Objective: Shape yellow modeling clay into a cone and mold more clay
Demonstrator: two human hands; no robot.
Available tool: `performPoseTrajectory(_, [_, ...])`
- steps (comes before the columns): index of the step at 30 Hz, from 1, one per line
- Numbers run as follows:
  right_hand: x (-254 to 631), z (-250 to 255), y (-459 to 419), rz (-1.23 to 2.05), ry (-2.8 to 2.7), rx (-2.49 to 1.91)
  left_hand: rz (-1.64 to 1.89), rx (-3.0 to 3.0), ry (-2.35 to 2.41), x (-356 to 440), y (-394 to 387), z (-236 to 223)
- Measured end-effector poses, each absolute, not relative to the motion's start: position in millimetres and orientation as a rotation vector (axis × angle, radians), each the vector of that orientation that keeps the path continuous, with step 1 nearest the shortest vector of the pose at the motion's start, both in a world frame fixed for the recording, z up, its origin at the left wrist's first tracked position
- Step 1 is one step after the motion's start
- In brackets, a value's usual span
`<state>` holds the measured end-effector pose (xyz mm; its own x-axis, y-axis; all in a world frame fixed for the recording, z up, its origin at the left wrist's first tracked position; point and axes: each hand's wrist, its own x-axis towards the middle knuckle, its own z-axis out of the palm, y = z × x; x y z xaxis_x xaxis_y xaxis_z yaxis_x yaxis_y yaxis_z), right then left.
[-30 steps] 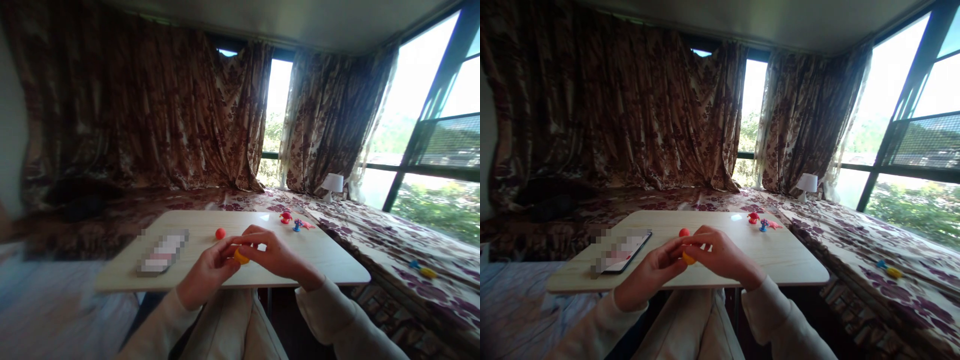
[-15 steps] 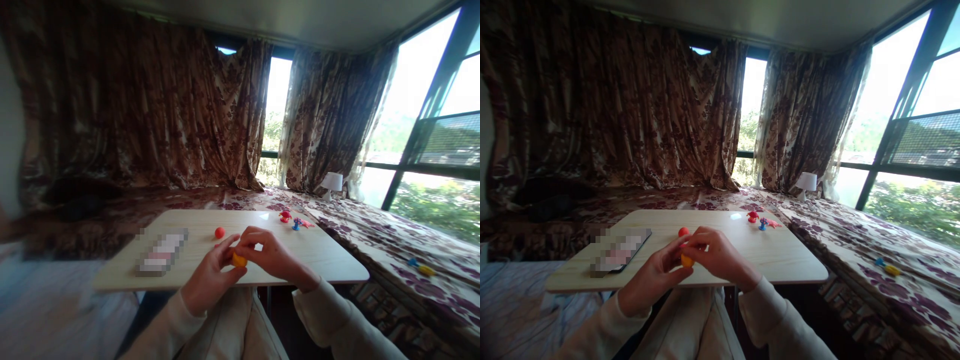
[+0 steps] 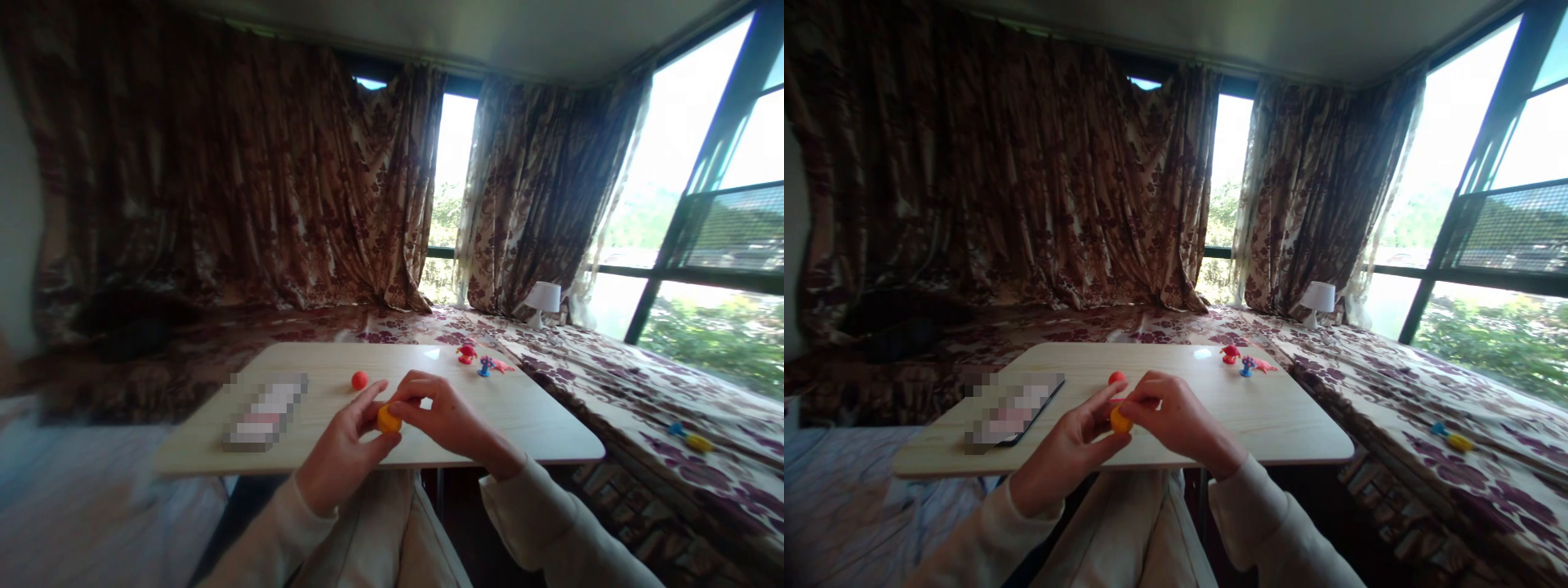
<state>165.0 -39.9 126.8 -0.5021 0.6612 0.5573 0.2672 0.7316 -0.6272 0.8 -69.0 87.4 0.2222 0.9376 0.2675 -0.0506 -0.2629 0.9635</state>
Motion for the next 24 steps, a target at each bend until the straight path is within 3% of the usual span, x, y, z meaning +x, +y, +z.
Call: performPoseTrajectory(24, [164.3, 130.2, -40.7, 0.656, -2.194, -0.597, 1.139, 1.679, 0.768, -3.4, -66.4, 84.5])
